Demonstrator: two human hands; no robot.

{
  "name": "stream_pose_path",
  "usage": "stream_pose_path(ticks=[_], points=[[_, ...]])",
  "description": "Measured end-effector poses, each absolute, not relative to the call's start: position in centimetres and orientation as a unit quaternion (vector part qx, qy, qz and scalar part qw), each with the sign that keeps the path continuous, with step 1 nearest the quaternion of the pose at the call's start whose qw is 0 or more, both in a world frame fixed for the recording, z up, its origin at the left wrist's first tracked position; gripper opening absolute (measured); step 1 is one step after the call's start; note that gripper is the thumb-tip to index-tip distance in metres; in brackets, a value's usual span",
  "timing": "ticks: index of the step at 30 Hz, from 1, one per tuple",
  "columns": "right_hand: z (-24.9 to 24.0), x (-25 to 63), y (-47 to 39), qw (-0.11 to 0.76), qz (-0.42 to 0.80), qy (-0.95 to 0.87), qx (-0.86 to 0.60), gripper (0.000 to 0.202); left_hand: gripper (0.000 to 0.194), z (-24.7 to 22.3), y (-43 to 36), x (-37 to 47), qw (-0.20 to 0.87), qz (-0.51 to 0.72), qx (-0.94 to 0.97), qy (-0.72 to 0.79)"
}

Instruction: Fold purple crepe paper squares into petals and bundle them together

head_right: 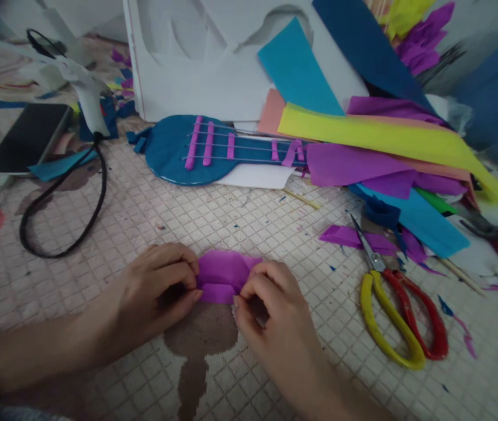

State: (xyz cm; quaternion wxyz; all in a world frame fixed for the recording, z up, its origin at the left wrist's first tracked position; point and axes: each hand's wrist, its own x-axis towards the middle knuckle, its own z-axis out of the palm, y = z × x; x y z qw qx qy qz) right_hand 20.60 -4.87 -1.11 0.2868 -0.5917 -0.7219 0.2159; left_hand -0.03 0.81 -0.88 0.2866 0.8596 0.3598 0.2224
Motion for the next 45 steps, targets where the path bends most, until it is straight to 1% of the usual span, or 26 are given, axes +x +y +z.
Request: stream_pose_path(ticks=[13, 21, 29, 39, 45], points=[[-1.23, 20.56, -4.74, 0.282, 0.196, -0.733, -0.588, 0.012, 0.013, -0.98, 0.93, 0.31, 0.276, 0.212, 0.859, 0.376], [-1.29, 20.59, -4.76, 0.282, 0.187, -0.739, -0.583, 0.012, 0.012, -0.82, 0.93, 0.21, 0.298, 0.209, 0.852, 0.376], [-1.31, 20.61, -4.85, 0.277, 0.188, -0.74, -0.584, 0.012, 0.008, -0.64, 0.87, 0.18, 0.296, 0.204, 0.855, 0.374], [-1.17, 20.54, -4.83, 0.276, 0.196, -0.732, -0.591, 0.014, 0.009, -0.7, 0.86, 0.21, 0.304, 0.197, 0.85, 0.382], [-1.11, 20.63, -4.87, 0.269, 0.197, -0.738, -0.586, 0.011, 0.009, -0.71, 0.9, 0.24, 0.307, 0.205, 0.851, 0.373]])
